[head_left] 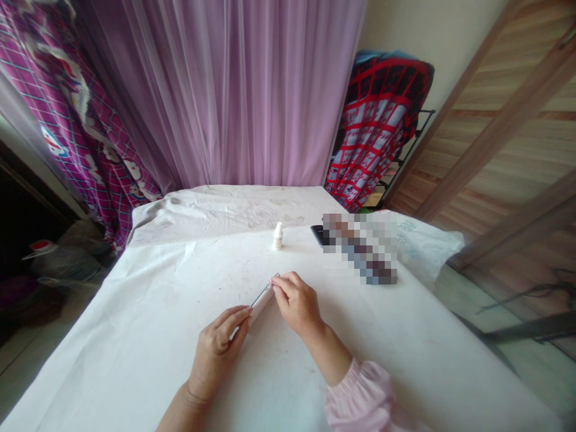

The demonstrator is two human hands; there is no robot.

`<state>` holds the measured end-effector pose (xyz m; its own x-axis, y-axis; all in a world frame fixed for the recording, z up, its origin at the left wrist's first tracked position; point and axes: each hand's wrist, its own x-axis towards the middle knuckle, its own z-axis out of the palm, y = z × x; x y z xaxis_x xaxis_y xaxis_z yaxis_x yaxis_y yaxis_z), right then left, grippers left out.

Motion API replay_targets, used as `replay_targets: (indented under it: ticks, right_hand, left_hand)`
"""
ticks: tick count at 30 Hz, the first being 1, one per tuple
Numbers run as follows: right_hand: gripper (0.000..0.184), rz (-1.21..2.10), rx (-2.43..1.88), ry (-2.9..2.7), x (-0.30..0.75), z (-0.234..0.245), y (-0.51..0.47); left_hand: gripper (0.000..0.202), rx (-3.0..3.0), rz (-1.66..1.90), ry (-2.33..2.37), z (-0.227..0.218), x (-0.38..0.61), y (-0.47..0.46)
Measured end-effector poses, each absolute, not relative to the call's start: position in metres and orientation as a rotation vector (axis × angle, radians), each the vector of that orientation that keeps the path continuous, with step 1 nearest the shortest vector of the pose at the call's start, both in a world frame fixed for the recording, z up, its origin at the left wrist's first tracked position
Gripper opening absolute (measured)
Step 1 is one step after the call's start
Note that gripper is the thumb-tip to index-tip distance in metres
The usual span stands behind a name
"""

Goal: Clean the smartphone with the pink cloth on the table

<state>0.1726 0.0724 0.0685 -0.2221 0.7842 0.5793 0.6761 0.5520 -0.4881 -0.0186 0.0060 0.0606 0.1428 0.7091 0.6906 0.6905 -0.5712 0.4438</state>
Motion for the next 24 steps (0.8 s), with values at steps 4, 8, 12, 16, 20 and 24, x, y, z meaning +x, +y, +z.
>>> replay_targets:
  ticks: [4, 8, 12, 16, 20, 24]
  right_hand:
    - [0.024, 0.179, -1.118, -1.968, 0.167, 0.070, 0.066]
    - [0.024, 0.174, -1.093, -1.974, 0.165, 0.071, 0.063]
    - [0.023, 0.195, -1.096, -1.980, 0.166, 0.074, 0.063]
    - [0.023, 0.192, -1.135, -1.980, 0.168, 0.075, 0.063]
    - [0.022, 0.142, -1.193, -1.981, 0.170, 0.074, 0.067]
    - [0.022, 0.088, -1.259, -1.973, 0.174, 0.073, 0.076]
  left_hand:
    - [0.017, 2.348, 1.436, 1.456, 0.059, -0.020, 0.005]
    - [0.017, 2.339, 1.424, 1.464, 0.059, -0.020, 0.005]
    - [0.018, 2.339, 1.439, 1.458, 0.062, -0.018, 0.005]
    - [0.018, 2.349, 1.416, 1.461, 0.065, -0.018, 0.005]
    - [0.017, 2.360, 1.433, 1.445, 0.065, -0.018, 0.004]
    - [0.016, 2.365, 1.441, 1.451, 0.064, -0.017, 0.004]
